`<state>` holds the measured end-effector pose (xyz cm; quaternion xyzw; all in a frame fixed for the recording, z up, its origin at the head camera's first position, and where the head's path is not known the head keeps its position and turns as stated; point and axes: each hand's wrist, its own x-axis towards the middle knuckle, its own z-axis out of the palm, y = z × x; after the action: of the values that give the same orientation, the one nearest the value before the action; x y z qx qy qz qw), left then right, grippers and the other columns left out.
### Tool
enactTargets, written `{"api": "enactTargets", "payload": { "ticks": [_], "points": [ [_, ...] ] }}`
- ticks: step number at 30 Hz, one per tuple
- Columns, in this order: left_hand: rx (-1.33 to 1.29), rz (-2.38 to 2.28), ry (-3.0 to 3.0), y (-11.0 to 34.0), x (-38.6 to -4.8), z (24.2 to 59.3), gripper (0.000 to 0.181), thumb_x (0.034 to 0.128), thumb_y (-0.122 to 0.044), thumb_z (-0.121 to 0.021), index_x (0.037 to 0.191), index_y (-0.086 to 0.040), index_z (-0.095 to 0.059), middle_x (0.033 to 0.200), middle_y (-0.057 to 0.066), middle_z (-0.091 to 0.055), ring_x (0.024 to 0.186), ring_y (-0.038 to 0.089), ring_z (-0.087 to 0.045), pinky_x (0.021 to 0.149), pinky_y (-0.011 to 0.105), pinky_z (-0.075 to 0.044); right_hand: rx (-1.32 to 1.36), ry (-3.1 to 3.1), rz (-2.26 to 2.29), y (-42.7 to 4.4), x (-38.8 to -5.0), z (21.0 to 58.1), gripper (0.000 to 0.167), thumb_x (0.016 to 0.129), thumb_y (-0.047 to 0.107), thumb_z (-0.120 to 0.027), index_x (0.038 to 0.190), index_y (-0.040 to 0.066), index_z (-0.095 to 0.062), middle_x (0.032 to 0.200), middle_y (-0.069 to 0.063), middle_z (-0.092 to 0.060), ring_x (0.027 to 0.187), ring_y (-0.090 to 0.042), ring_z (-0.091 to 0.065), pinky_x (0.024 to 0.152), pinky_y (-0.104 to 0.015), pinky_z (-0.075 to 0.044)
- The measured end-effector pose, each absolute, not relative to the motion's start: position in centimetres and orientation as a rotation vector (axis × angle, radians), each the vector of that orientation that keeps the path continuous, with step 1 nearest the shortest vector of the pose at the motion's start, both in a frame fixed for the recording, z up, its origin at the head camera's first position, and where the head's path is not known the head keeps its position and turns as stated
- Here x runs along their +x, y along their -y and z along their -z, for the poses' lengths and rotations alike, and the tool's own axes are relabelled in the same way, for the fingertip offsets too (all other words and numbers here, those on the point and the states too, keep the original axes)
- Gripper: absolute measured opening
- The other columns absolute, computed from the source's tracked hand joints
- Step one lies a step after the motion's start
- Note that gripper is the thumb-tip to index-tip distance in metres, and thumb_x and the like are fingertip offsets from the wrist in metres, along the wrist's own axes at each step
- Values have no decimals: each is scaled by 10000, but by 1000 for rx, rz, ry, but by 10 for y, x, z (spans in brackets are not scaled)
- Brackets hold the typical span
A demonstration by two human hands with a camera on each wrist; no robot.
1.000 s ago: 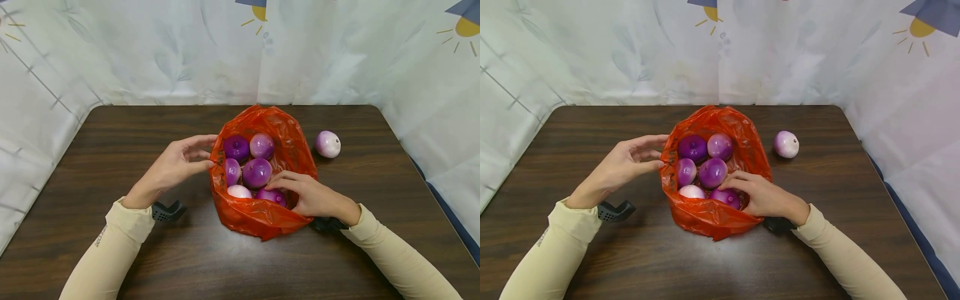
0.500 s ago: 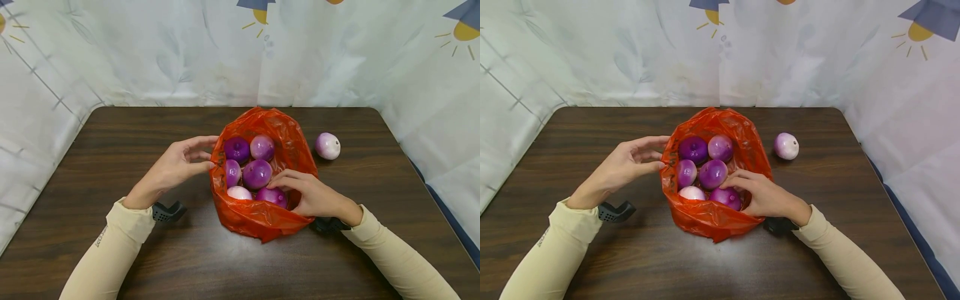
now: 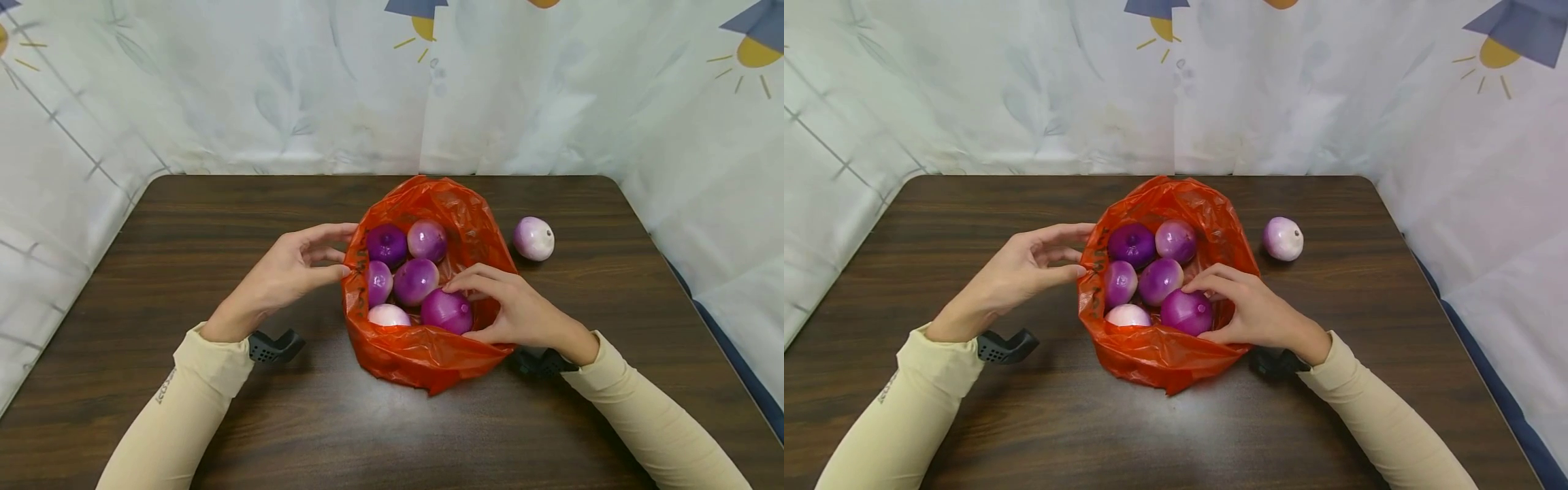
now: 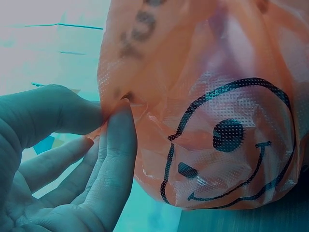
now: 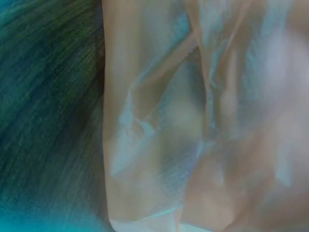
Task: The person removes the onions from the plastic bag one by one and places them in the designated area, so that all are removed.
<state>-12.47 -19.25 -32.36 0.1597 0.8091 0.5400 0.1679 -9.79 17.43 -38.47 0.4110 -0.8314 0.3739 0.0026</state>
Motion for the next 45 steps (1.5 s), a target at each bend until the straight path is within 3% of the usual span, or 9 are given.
{"api": "enactTargets", "payload": {
  "ticks": [12,20,27,39,45],
  "points": [
    [462,-1521,-2308,192,-124,324,566,954,-175,-753,1482,-240,-559,1479,-3,-599,1141,171,-687,896,268,-586,1199,2588,-1185,-177,-98,380,684,686,206,-986,1289,197,-664,1298,30,-652,1146,-81,-634,898,-262,-615],
    [475,-1520,-2306,192,-125,323,562,953,-158,-751,1477,-234,-563,1474,3,-601,1139,187,-689,886,264,-589,1146,2588,-1235,-179,-98,376,685,682,227,-990,1288,211,-673,1295,36,-659,1172,-78,-627,898,-325,-628],
    [476,-1525,-2300,193,-124,323,572,953,-159,-751,1486,-223,-553,1478,7,-597,1126,166,-694,889,259,-585,1111,2597,-1273,-183,-98,372,691,679,221,-992,1292,209,-672,1288,33,-660,1167,-72,-630,923,-246,-605],
    [468,-1540,-2299,193,-124,323,571,955,-152,-746,1487,-226,-552,1484,13,-590,1117,157,-700,888,261,-589,1055,2540,-1394,-195,-101,361,728,652,55,-981,1298,138,-657,1305,-20,-648,1195,-34,-617,952,-171,-568],
    [470,-1541,-2301,194,-124,323,563,958,-151,-741,1483,-236,-557,1474,20,-596,1119,158,-702,881,264,-595,1059,2475,-1443,-204,-104,357,740,636,-61,-950,1302,42,-646,1297,34,-637,1186,-33,-619,936,-174,-575]
  ]
}}
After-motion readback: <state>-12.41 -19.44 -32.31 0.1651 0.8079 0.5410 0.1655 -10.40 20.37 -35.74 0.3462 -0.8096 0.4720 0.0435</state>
